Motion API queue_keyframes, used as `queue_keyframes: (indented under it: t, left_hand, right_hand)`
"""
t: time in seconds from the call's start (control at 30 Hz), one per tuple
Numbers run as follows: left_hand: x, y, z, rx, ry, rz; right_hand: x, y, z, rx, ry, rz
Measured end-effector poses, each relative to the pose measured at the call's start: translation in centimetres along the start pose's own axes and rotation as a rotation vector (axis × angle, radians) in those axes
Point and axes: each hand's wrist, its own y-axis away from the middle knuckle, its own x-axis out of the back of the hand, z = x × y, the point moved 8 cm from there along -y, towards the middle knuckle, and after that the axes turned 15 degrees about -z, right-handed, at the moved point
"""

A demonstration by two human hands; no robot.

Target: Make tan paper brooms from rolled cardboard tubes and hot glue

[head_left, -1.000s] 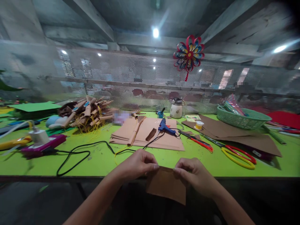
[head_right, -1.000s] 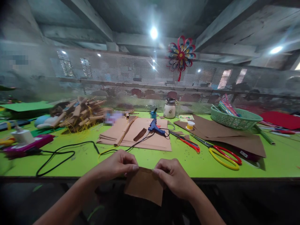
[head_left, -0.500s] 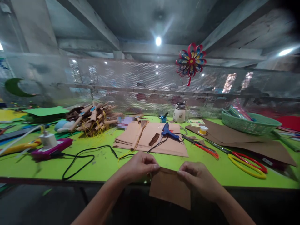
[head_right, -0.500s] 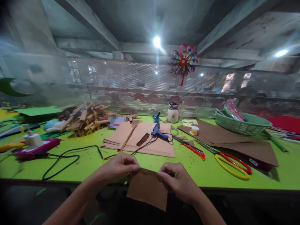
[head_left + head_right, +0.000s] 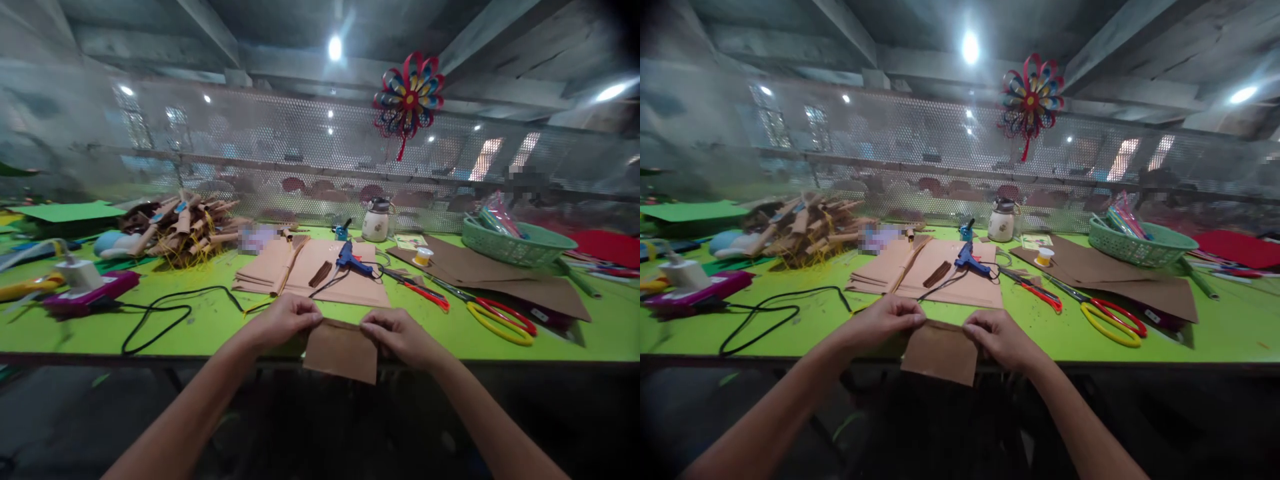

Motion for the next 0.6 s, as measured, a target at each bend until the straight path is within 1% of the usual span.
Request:
queue_keyframes:
  t: [0.1, 0.2, 0.3, 0.43, 0.6]
  left_hand:
    - [0.4, -0.3, -0.1, 0.024, -0.066, 0.019]
    - [1.0, -0.7, -0.4, 0.045, -0.221, 0.043]
    - [1.6, -0.9, -0.6, 0.063, -0.386, 0.083]
    - [1.3, -1.5, -0.3, 0.053, -0.496, 0.055]
    - [0.6, -2.5, 0.1, 0.043, -0.510, 0.016]
  right_hand:
    - [0.7, -0.5, -0.5, 0.024, 0.153, 0.025]
    - [1.2, -0.9, -0.9, 0.075, 0.322, 0.074]
    - [1.2, -1.3, -0.9, 0.114, 0.420, 0.093]
    - [1.0, -1.6, -0.7, 0.126, 0.457, 0.095]
    - [1.2, -1.6, -0.8, 0.088, 0.406, 0.075]
